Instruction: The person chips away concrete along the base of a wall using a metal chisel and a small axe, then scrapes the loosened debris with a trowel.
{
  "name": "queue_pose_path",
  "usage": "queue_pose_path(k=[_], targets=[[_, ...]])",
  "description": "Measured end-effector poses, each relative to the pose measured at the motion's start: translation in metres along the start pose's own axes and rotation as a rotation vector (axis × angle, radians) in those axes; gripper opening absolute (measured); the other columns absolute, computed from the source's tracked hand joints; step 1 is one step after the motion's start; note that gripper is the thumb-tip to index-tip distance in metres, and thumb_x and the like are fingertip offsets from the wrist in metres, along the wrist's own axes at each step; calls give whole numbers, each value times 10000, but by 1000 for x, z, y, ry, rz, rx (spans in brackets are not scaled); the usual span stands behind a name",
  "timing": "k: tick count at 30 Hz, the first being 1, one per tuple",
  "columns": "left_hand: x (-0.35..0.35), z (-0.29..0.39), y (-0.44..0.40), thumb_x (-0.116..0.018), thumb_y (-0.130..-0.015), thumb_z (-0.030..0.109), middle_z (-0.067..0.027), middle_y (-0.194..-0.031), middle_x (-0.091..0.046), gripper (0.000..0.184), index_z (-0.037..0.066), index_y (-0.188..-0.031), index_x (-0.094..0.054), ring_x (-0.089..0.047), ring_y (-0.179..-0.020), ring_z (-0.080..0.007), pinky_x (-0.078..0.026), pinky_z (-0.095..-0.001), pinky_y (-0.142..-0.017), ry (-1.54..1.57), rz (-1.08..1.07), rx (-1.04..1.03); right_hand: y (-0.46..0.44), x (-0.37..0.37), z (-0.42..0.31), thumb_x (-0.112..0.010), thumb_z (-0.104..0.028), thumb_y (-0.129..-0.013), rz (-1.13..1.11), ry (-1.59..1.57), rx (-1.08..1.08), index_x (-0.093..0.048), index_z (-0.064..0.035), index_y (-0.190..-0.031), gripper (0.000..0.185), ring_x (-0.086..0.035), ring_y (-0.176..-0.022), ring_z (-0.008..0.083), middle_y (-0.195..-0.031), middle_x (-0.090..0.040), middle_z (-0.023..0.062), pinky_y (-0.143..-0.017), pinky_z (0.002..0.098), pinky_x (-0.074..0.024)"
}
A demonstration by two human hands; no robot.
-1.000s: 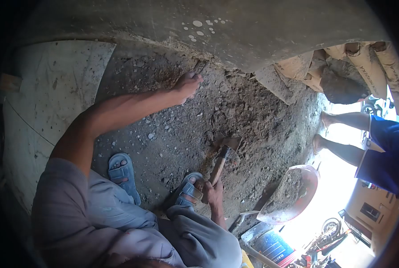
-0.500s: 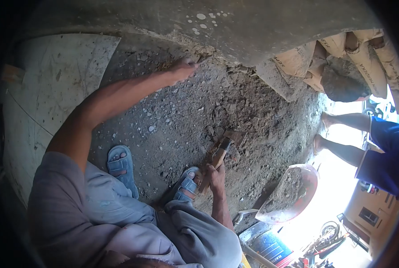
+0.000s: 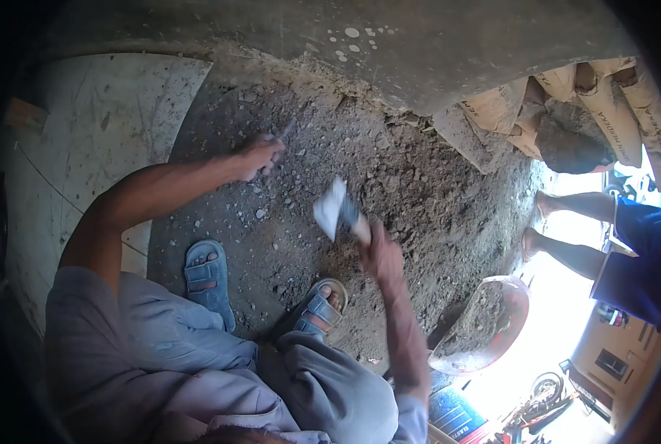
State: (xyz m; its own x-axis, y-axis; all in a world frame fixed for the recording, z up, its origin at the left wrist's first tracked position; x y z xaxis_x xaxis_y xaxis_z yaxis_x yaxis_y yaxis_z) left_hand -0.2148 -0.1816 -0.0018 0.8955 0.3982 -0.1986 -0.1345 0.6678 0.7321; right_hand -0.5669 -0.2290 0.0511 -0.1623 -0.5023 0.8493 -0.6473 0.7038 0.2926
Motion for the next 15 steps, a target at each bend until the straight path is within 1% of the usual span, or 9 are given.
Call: queue_pose_path(k=[1,3,4,5,6,9,12,13,15], targets=[[11,1,2,-504,-915,215,10,-665,-448,104,116,-887,-496,-392,-519,-84,-330,-256,-395,-17,78,-58,-30,18,-13,-570,-168,-811,-33,47,-8,-460,-48,-1070,306,-617,-594,309,-739,-597,157,-476,405,-515],[31,5,11,-484,-922,228,18,-649,-443,124,108,-900,-507,-403,-527,-84,-334,-258,-404,-51,155,-109,-65,62,-64,-593,-199,-818,189,142,342,-481,-85,-1020,258,-609,-574,241,-724,-587,107,-456,369,-501],[48,0,9,-478,-926,234,22,-642,-441,133,108,-902,-511,-401,-522,-84,-336,-257,-407,-42,228,-117,-74,79,-91,-593,-199,-818,197,144,342,-481,-85,-1020,258,-609,-574,241,-724,-587,107,-456,369,-501],[63,2,7,-472,-930,240,25,-635,-439,141,108,-904,-514,-399,-517,-84,-337,-256,-410,-33,301,-131,-80,94,-124,-608,-208,-806,251,153,586,-485,-105,-1015,264,-599,-577,219,-730,-585,75,-449,345,-498],[74,6,11,-472,-930,240,25,-635,-439,141,108,-904,-514,-399,-517,-84,-337,-256,-410,-38,298,-141,-86,100,-145,-623,-216,-794,302,160,825,-490,-124,-1010,270,-589,-579,197,-736,-583,43,-443,321,-495],[87,10,25,-464,-934,232,28,-620,-432,138,108,-901,-515,-402,-511,-84,-344,-257,-420,39,277,-122,-118,94,-154,-647,-299,-778,268,229,1024,-519,-208,-1032,299,-574,-544,164,-794,-613,23,-378,302,-470],[92,11,42,-456,-939,229,27,-635,-436,132,112,-912,-512,-404,-508,-87,-349,-261,-427,86,290,-100,-168,112,-94,-529,-193,-835,-186,248,-32,-578,-112,-918,126,-508,-482,153,-670,-591,40,-430,306,-438],[89,9,48,-455,-940,228,27,-645,-439,128,114,-917,-510,-404,-509,-86,-349,-261,-429,76,291,-93,-196,94,-39,-498,-176,-861,-232,301,-204,-588,-71,-938,159,-510,-450,155,-633,-606,74,-410,321,-418],[88,17,54,-454,-940,228,27,-654,-442,125,117,-922,-507,-403,-510,-85,-349,-261,-432,63,300,-112,-189,97,-47,-494,-189,-873,-215,328,-168,-572,-41,-981,200,-535,-455,161,-629,-615,98,-415,345,-433]])
Point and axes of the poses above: each hand's wrist, its own y-axis away from the middle knuckle, its own x-axis out of the back of the hand, z = x × y, the point moved 2 cm from there along -y, towards the middle knuckle
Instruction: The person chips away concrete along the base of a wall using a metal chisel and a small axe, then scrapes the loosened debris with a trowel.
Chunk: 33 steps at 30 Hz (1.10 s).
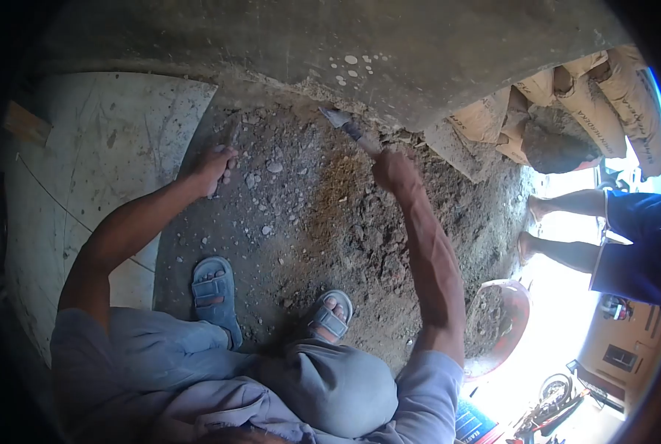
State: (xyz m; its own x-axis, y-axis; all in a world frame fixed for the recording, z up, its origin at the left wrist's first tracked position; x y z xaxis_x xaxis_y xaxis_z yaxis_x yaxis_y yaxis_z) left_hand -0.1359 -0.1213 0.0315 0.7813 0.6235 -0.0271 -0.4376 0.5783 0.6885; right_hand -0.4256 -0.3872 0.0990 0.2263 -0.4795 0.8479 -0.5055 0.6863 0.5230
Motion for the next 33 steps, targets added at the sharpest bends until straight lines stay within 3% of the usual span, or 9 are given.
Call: queue_pose_path(k=[4,6,8,11,16,19,25,29,33], targets=[[-3,4,4,-456,-940,227,29,-671,-446,117,120,-935,-503,-400,-513,-84,-346,-258,-434,-41,-55,36,65,10,-45,-483,-204,-875,15,7,317,-517,-63,-1139,302,-564,-522,208,-668,-598,73,-430,356,-468],[-4,-7,5,-457,-939,226,28,-670,-444,117,118,-941,-505,-400,-514,-84,-345,-257,-435,-69,-60,66,88,20,-68,-497,-223,-867,589,132,890,-517,-81,-1131,300,-555,-518,172,-648,-581,56,-421,326,-462],[-7,-4,-1,-475,-932,228,30,-670,-441,109,124,-941,-507,-400,-514,-83,-343,-256,-434,15,-62,69,44,-2,-45,-495,-233,-882,509,113,875,-531,-81,-1093,263,-509,-485,129,-624,-545,30,-401,282,-430],[-8,-1,1,-484,-929,233,28,-674,-442,110,126,-925,-506,-402,-516,-83,-346,-258,-433,42,-143,19,-15,-22,24,-406,-212,-940,-257,-2,-77,-548,-50,-1065,250,-426,-449,85,-617,-512,2,-366,261,-364],[-5,-5,8,-465,-942,230,27,-655,-442,121,124,-892,-497,-402,-496,-82,-351,-262,-423,27,-154,41,77,5,-56,-456,-248,-910,-201,131,74,-546,-68,-1035,237,-474,-481,116,-647,-535,40,-436,272,-441],[-4,-18,4,-459,-949,230,26,-629,-441,131,123,-883,-495,-399,-474,-81,-348,-264,-410,17,-110,87,89,-1,-77,-502,-249,-860,476,173,712,-540,-149,-958,144,-586,-624,133,-746,-580,29,-480,236,-485],[-15,0,8,-481,-938,229,22,-631,-446,118,121,-893,-495,-400,-472,-86,-349,-268,-403,60,-154,55,15,12,5,-505,-249,-855,-183,231,-133,-540,-148,-951,144,-577,-588,137,-758,-597,39,-469,254,-480],[-13,-5,7,-486,-936,224,21,-634,-453,112,124,-887,-487,-410,-479,-88,-359,-275,-408,5,-182,83,59,8,-49,-477,-229,-870,-186,84,49,-545,-111,-1005,192,-561,-554,137,-745,-590,41,-442,264,-466],[-6,-9,-3,-505,-916,192,7,-680,-455,62,132,-901,-506,-412,-517,-98,-364,-265,-430,27,-126,118,55,-7,-71,-433,-187,-896,223,116,515,-516,-66,-1037,204,-511,-498,123,-701,-567,50,-396,276,-424]])
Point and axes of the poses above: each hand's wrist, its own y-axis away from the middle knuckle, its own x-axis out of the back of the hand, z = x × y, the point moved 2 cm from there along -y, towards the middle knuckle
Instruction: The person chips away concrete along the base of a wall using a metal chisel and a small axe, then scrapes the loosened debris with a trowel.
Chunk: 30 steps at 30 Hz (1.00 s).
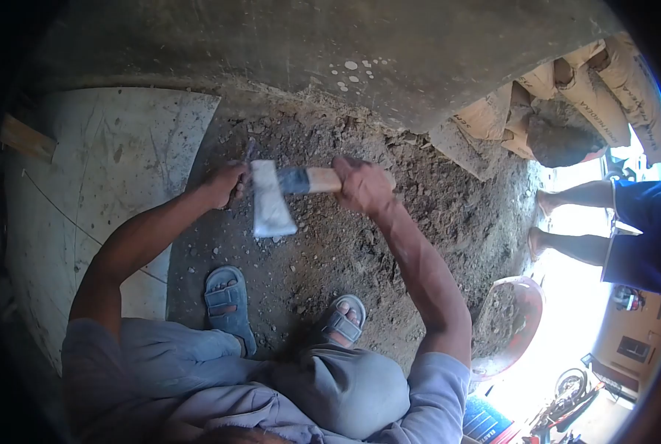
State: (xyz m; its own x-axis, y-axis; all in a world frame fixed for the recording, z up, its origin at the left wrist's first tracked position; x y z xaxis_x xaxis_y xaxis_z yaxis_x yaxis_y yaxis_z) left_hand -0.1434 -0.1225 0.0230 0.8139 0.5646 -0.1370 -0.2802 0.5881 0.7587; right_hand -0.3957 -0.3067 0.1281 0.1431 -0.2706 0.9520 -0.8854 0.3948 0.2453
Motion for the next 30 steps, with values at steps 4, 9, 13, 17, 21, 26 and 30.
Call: queue_pose_path(k=[4,9,13,17,21,26,30], targets=[[-7,6,9,-514,-914,200,14,-673,-458,79,129,-883,-496,-424,-514,-98,-371,-271,-431,26,-55,-42,-30,-67,115,-430,-103,-866,-254,-170,-452,-561,-5,-967,192,-553,-569,142,-736,-601,103,-495,304,-480],[-10,2,6,-472,-938,220,8,-646,-471,132,99,-891,-494,-416,-469,-93,-352,-261,-378,-42,-101,-103,25,-48,94,-488,-157,-856,-423,-202,-590,-602,11,-941,220,-663,-787,241,-857,-669,171,-685,374,-535],[-18,-4,-12,-489,-937,244,1,-680,-485,155,94,-899,-491,-424,-499,-83,-359,-243,-401,-242,-135,-125,113,-67,45,-517,-232,-865,-300,-532,-730,-572,27,-950,278,-642,-648,259,-755,-638,196,-557,405,-492],[-47,13,-32,-475,-941,250,-13,-686,-501,196,59,-905,-496,-448,-514,-68,-355,-239,-393,-326,-156,-258,221,-157,18,-615,-219,-806,-98,-763,-855,-504,-30,-868,228,-507,-488,159,-596,-506,36,-433,312,-411],[-86,31,-60,-458,-936,234,-60,-704,-536,215,25,-957,-505,-518,-564,-139,-415,-312,-463,-681,-22,-378,267,-171,-58,-619,-159,-799,-62,-1399,-1083,-509,-31,-932,215,-499,-511,114,-642,-544,29,-422,270,-390],[-129,48,-96,-434,-880,154,-216,-789,-593,250,-20,-1049,-497,-583,-704,-400,-452,-496,-657,-1128,113,-760,277,-197,-74,-647,-146,-776,88,-1133,-1066,-484,-20,-1010,311,-545,-598,129,-740,-575,63,-500,274,-440],[-145,29,-102,-446,-825,93,-260,-870,-595,294,-19,-1092,-496,-602,-856,-409,-469,-499,-725,-1319,227,-822,274,-219,-52,-638,-142,-769,-6,-1028,-995,-454,-10,-1089,392,-581,-689,159,-824,-586,86,-589,300,-481]])
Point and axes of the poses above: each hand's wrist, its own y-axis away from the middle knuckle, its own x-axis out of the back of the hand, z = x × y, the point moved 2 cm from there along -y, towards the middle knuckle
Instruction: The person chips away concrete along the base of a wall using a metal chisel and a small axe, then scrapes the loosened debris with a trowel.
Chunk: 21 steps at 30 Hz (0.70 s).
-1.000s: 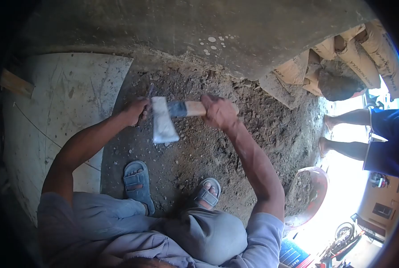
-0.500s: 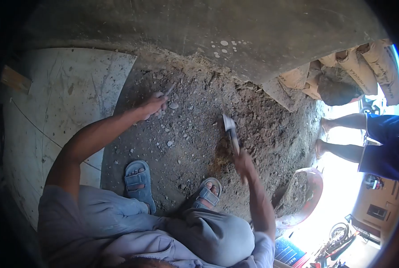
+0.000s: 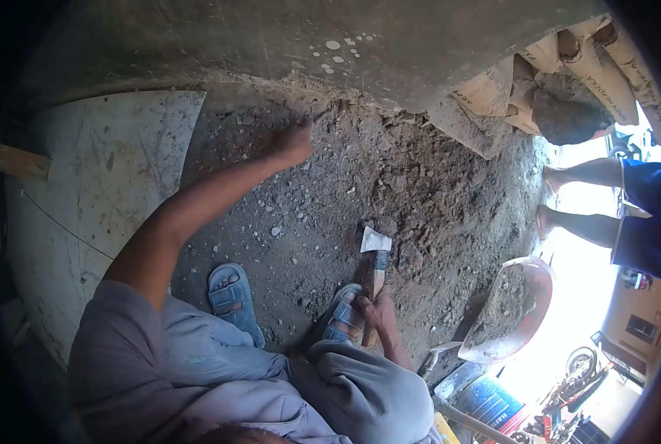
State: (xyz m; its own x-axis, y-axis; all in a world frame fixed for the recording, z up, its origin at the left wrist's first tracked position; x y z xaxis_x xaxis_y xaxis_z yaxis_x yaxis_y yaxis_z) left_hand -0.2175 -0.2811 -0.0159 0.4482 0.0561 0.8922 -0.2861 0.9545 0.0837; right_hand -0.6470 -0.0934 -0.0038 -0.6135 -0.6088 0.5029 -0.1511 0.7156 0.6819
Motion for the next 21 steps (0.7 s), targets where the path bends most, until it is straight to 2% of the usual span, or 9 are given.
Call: queue_pose_path(k=[3,5,9,11,13,15,17,19,21], targets=[[31,18,19,-439,-819,67,-279,-906,-597,332,-31,-1135,-471,-611,-849,-406,-480,-499,-706,155,-186,63,-4,5,-14,-607,-112,-761,-28,-75,34,-445,-11,-1126,412,-589,-714,170,-851,-595,98,-620,316,-492],[37,19,34,-457,-814,52,-266,-870,-608,285,-21,-1089,-451,-605,-853,-444,-464,-526,-707,63,-495,-119,5,11,-36,-645,-176,-748,-65,9,-40,-440,47,-1116,476,-617,-957,320,-989,-610,240,-832,391,-470],[37,20,48,-461,-799,30,-287,-899,-605,372,-75,-1155,-439,-622,-807,-402,-490,-504,-649,68,-382,28,0,6,-24,-648,-170,-747,-79,-107,-6,-441,45,-1114,473,-619,-952,328,-992,-612,243,-822,392,-474],[40,21,29,-448,-821,41,-253,-820,-605,379,-62,-1185,-424,-630,-759,-383,-495,-491,-618,136,-259,132,-5,3,-10,-620,-144,-739,-25,-2,13,-457,26,-1138,463,-614,-752,184,-915,-615,134,-668,320,-506],[21,31,18,-449,-861,97,-240,-825,-621,205,-4,-1038,-469,-621,-737,-415,-471,-513,-597,103,-112,50,-5,2,-11,-620,-137,-743,-32,-3,36,-466,26,-1136,452,-618,-789,181,-930,-622,146,-689,325,-505],[7,58,37,-457,-853,90,-224,-803,-629,204,-18,-1025,-476,-625,-684,-402,-482,-478,-560,284,-368,102,-7,1,-6,-617,-131,-746,8,-32,54,-473,18,-1141,446,-620,-817,199,-942,-625,142,-719,331,-499],[-7,91,74,-463,-847,83,-218,-744,-617,206,-20,-1025,-472,-625,-653,-385,-485,-464,-540,33,-628,-316,-6,2,-15,-618,-132,-746,5,-45,113,-463,16,-1154,460,-618,-842,216,-952,-622,147,-744,339,-493],[-33,117,122,-479,-849,107,-218,-693,-596,243,-8,-1061,-448,-624,-646,-376,-486,-456,-536,128,-670,-497,6,8,-24,-619,-133,-746,36,-66,132,-453,13,-1167,475,-615,-867,233,-962,-619,152,-769,346,-488],[-44,122,135,-485,-844,105,-226,-681,-590,247,-10,-1060,-448,-617,-638,-386,-484,-466,-542,206,-689,-456,6,12,-36,-623,-140,-743,-50,24,-28,-444,8,-1178,493,-606,-906,267,-998,-605,173,-806,361,-474]])
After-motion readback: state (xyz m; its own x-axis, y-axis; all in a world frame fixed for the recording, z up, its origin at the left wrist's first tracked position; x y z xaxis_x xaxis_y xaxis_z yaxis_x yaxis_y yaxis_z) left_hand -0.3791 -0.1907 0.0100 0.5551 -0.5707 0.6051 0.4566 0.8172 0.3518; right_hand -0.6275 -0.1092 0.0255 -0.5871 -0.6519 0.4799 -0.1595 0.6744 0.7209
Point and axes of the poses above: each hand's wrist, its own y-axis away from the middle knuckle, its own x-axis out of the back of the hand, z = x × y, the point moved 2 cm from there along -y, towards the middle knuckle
